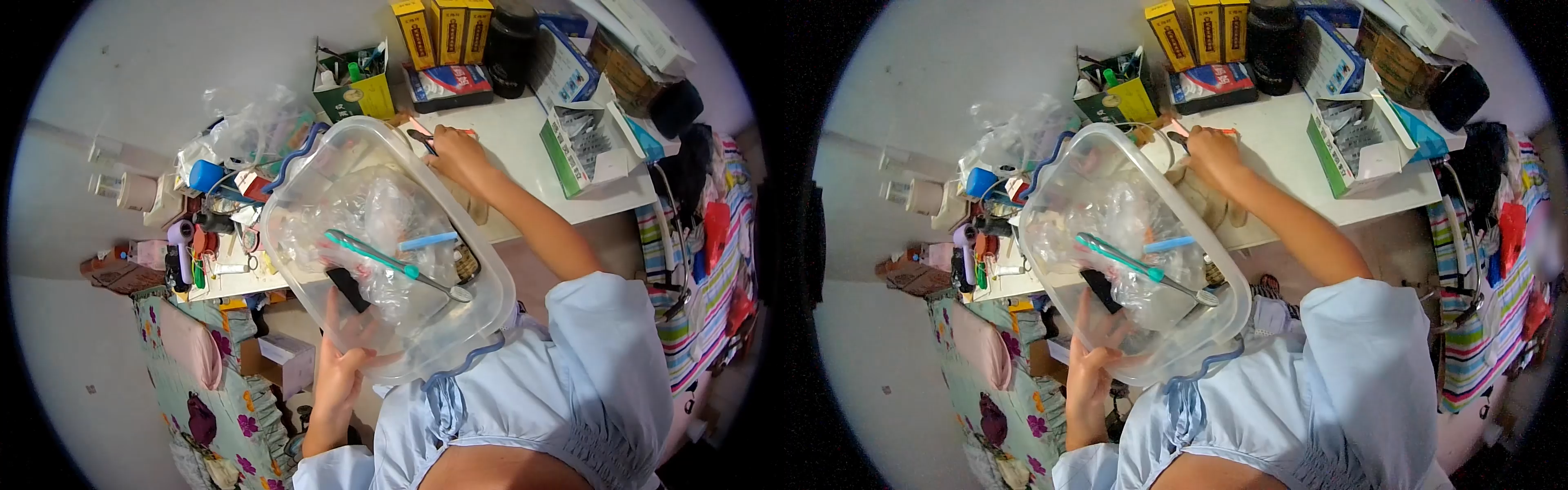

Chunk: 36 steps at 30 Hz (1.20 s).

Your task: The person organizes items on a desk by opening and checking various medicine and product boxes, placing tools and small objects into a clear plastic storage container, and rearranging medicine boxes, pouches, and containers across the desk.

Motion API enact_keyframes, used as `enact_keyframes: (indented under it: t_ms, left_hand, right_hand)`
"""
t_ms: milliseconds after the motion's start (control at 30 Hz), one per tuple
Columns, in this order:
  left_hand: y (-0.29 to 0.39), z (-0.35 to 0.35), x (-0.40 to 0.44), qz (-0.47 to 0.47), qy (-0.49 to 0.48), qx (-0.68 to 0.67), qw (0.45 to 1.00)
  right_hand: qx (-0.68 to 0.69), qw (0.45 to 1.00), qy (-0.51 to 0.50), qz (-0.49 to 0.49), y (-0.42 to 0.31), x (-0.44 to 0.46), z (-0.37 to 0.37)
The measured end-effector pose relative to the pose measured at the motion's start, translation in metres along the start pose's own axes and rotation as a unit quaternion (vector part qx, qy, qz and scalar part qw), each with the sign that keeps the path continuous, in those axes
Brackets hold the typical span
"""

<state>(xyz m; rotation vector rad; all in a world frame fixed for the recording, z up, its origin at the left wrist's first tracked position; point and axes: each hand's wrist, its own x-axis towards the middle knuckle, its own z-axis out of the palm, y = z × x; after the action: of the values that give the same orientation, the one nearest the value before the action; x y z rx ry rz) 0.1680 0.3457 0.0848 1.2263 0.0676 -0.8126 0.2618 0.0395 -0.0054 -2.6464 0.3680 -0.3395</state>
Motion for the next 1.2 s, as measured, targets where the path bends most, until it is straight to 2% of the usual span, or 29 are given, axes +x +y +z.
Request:
enact_keyframes:
  t_ms: [167, 233, 267, 333, 467, 533, 600, 700, 800, 900, 1000, 1067, 1100, 1133, 1167, 1200]
  left_hand:
    - [-0.001, -0.001, 0.001, 0.003, -0.003, 0.015, 1.0]
    - [0.001, 0.001, 0.0, 0.001, 0.004, 0.018, 1.0]
    - [0.001, 0.002, -0.001, -0.001, 0.012, 0.025, 1.0]
    - [0.0, 0.001, -0.001, 0.0, 0.008, 0.029, 1.0]
    - [-0.003, 0.0, 0.0, 0.007, 0.004, 0.013, 1.0]
    - [-0.003, 0.0, 0.0, 0.006, 0.004, 0.013, 1.0]
    - [-0.001, -0.001, 0.0, 0.009, 0.009, 0.008, 1.0]
    - [-0.001, -0.002, 0.0, 0.005, -0.002, 0.01, 1.0]
    - [0.0, -0.001, 0.0, -0.002, -0.012, 0.006, 1.0]
    - [0.0, 0.002, 0.001, 0.017, 0.025, 0.023, 0.999]
    - [0.001, -0.004, 0.002, -0.013, -0.013, 0.005, 1.0]
    - [0.001, -0.005, 0.003, -0.006, -0.025, 0.008, 1.0]
    - [0.002, -0.005, 0.003, -0.007, -0.026, 0.006, 1.0]
    - [0.002, -0.004, 0.003, -0.009, -0.026, 0.004, 1.0]
    - [0.002, -0.004, 0.003, -0.012, -0.027, 0.003, 1.0]
    - [0.003, -0.005, 0.003, -0.014, -0.029, 0.003, 0.999]
  right_hand:
    - [0.04, 0.999, 0.013, -0.027, 0.008, -0.016, -0.023]
    - [0.091, 0.995, -0.004, 0.047, -0.002, -0.031, -0.044]
    - [0.089, 0.995, -0.006, 0.048, 0.0, -0.031, -0.042]
    - [0.024, 0.996, 0.073, 0.041, 0.004, -0.031, -0.033]
    - [0.029, 0.995, 0.075, 0.061, 0.001, -0.017, -0.018]
    - [-0.02, 0.997, 0.024, 0.071, -0.003, -0.009, -0.016]
    - [-0.041, 0.998, 0.036, 0.039, 0.003, -0.008, -0.007]
    - [-0.089, 0.996, 0.017, 0.021, -0.002, -0.011, -0.018]
    - [-0.1, 0.994, 0.042, 0.022, -0.002, -0.023, -0.039]
    - [-0.14, 0.986, 0.08, 0.039, 0.007, -0.039, -0.057]
    - [-0.15, 0.98, 0.129, 0.027, 0.01, -0.055, -0.081]
    - [-0.011, 0.989, 0.14, 0.05, 0.007, -0.064, -0.097]
    - [0.059, 0.991, 0.085, 0.086, 0.007, -0.066, -0.107]
    - [0.057, 0.991, 0.085, 0.086, 0.006, -0.069, -0.111]
    - [0.234, 0.969, 0.057, 0.051, 0.006, -0.072, -0.114]
    - [0.402, 0.915, 0.028, 0.015, 0.003, -0.078, -0.119]
